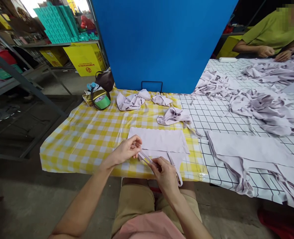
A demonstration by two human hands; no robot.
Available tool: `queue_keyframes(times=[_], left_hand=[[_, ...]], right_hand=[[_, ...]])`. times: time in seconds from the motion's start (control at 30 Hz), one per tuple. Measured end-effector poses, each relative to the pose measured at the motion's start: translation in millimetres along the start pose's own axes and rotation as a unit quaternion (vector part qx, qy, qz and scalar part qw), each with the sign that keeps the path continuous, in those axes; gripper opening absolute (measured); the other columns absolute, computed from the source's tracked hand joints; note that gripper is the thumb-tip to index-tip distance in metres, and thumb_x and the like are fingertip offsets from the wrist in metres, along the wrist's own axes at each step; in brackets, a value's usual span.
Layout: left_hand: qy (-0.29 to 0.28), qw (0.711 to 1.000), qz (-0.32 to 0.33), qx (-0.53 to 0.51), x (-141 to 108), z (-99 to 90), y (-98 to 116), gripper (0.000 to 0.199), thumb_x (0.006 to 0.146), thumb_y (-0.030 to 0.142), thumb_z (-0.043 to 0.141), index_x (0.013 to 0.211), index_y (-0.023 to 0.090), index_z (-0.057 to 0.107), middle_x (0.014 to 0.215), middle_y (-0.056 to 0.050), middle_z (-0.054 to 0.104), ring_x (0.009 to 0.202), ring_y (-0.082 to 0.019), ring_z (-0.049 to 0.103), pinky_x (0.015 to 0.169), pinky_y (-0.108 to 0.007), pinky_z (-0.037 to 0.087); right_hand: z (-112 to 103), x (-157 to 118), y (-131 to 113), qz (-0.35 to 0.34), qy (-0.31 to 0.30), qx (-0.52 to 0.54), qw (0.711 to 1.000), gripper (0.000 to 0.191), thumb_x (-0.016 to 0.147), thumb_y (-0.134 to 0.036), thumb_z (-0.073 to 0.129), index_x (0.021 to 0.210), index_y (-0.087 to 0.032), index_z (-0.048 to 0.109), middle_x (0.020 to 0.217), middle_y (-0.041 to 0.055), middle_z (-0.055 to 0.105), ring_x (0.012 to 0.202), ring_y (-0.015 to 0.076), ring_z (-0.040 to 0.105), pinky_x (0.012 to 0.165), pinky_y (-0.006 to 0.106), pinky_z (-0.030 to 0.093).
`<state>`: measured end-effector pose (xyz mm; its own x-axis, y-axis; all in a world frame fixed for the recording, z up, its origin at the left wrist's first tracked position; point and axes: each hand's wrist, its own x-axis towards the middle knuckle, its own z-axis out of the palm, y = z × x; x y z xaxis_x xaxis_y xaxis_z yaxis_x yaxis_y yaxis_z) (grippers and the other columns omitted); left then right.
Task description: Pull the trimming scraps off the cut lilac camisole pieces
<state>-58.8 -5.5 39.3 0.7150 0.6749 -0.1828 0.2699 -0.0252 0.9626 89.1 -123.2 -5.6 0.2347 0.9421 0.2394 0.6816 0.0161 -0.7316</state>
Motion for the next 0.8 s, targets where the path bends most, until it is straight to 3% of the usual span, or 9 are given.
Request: queue_keyframes(times=[0.2, 0.5, 0.63, 0.8], left_hand=[[0.020, 0.999, 0.008, 0.035, 2.3, 0.5, 0.5, 0.014, 0.076, 0.021, 0.051, 0.087, 0.019, 0.043, 0.061, 0.006, 0.050, 0.050, -0.008, 0.051, 0.051, -0.019, 0.041], [0.028, 0.999, 0.016, 0.037, 17.4, 3.6, -0.1, 0.013, 0.073, 0.021, 0.050, 0.083, 0.019, 0.043, 0.071, 0.004, 0.048, 0.055, -0.007, 0.049, 0.047, -0.018, 0.040], [0.024, 0.996, 0.027, 0.081, 30.8, 2.1, -6.4, 0.013, 0.072, 0.020, 0.049, 0.084, 0.019, 0.045, 0.075, 0.002, 0.049, 0.061, -0.009, 0.050, 0.050, -0.018, 0.040], [0.008, 0.985, 0.056, 0.163, 44.2, -2.9, -15.9, 0.011, 0.073, 0.017, 0.045, 0.084, 0.018, 0.046, 0.067, 0.004, 0.048, 0.059, -0.009, 0.046, 0.054, -0.019, 0.037]], right_hand=[[-4.4, 3.1, -3.2, 0.045, -0.021, 0.096, 0.994, 0.024, 0.084, -0.032, 0.046, 0.082, -0.018, 0.065, 0.069, 0.0039, 0.064, 0.064, 0.0161, 0.058, 0.057, 0.025, 0.042], [-2.5, 6.5, -3.4, 0.192, -0.055, 0.249, 0.948, 0.035, 0.075, -0.047, 0.055, 0.061, -0.016, 0.059, 0.051, -0.0019, 0.048, 0.050, 0.0108, 0.040, 0.046, 0.022, 0.030], [4.2, 0.3, -4.4, 0.266, -0.080, 0.338, 0.899, 0.036, 0.071, -0.052, 0.057, 0.063, -0.017, 0.057, 0.047, -0.0052, 0.042, 0.041, 0.0077, 0.033, 0.037, 0.020, 0.025], [14.9, -12.2, -6.8, 0.326, -0.090, 0.406, 0.849, 0.036, 0.065, -0.052, 0.063, 0.072, -0.016, 0.062, 0.057, 0.0000, 0.058, 0.044, 0.0096, 0.044, 0.034, 0.019, 0.035]])
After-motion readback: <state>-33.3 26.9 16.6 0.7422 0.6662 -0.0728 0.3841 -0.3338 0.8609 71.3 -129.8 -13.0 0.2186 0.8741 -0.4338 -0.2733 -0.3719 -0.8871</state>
